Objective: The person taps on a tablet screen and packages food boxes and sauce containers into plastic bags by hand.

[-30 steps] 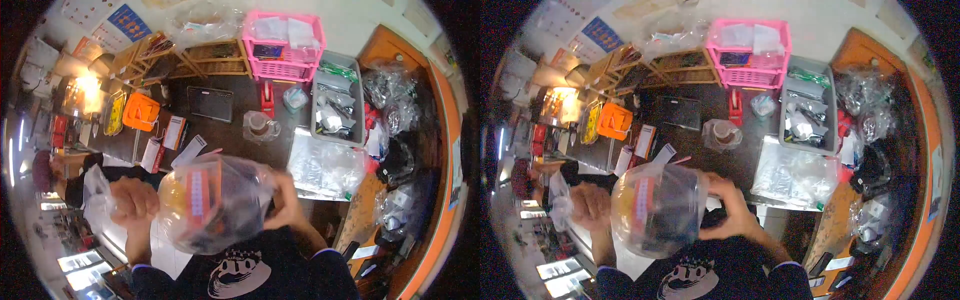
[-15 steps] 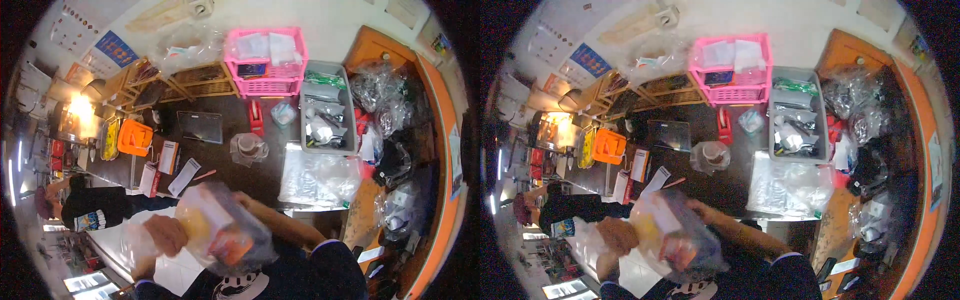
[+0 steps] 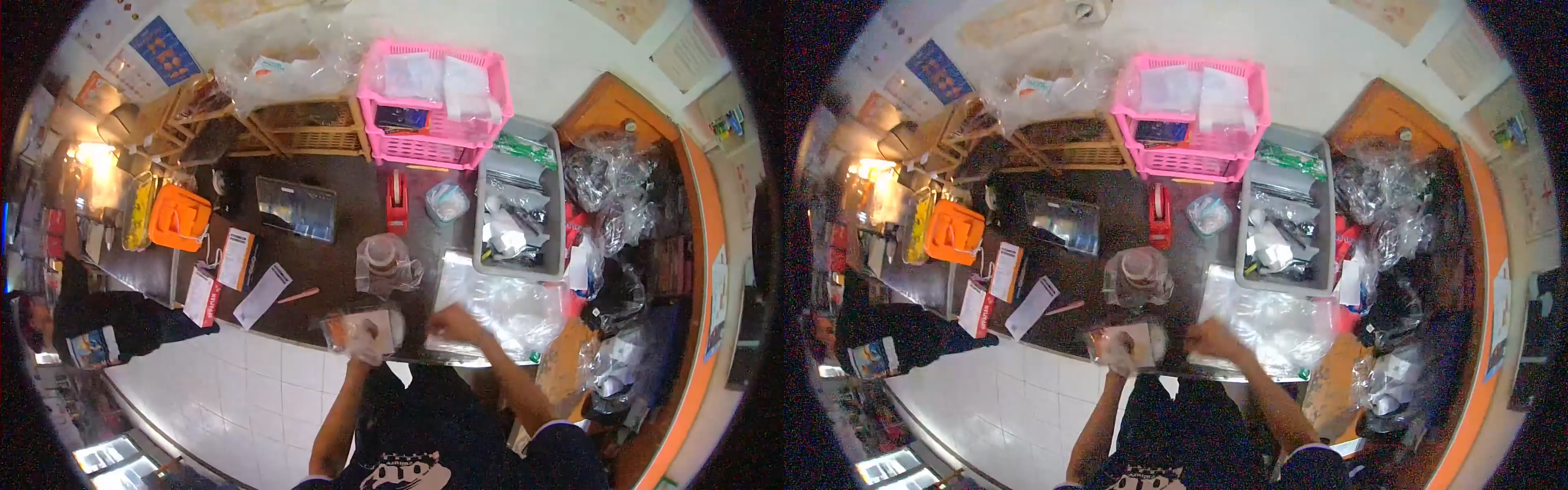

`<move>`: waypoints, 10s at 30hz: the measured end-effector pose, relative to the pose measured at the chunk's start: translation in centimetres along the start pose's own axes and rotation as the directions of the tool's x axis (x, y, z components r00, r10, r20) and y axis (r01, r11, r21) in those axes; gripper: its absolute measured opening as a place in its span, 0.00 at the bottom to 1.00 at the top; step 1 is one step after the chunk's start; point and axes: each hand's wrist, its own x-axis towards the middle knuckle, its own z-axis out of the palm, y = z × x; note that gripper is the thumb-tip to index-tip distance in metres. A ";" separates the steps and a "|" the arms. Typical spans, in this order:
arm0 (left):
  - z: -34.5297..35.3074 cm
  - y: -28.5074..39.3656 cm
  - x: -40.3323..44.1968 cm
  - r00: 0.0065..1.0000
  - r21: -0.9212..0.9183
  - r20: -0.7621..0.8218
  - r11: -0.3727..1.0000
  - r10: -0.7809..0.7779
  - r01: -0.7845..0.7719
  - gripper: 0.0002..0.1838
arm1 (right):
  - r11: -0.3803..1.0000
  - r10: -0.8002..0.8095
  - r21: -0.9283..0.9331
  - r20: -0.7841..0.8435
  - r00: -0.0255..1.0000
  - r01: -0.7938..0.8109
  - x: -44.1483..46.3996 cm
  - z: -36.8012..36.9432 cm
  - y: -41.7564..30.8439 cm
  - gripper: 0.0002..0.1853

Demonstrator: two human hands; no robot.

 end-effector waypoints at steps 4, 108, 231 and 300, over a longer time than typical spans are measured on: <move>0.1 0.0 0.0 0.997 0.018 0.054 0.998 -0.054 0.053 0.17 | 0.946 0.079 -0.201 -0.620 0.780 -0.255 7.8 -13.1 1.0 0.07; 0.8 14.4 -3.6 0.865 0.487 0.463 0.759 0.194 -0.431 0.23 | 0.540 0.746 0.830 -0.549 0.377 0.139 7.3 14.0 -18.8 0.06; 19.2 11.1 30.3 0.461 0.584 0.606 0.756 -0.648 0.295 0.12 | 0.894 0.385 0.039 -0.574 0.723 -0.446 5.9 -10.8 -0.6 0.04; -7.9 8.5 -0.5 0.997 0.504 -0.029 0.860 -0.071 0.076 0.12 | 0.503 0.480 0.770 0.129 0.867 -0.393 5.3 10.0 1.6 0.25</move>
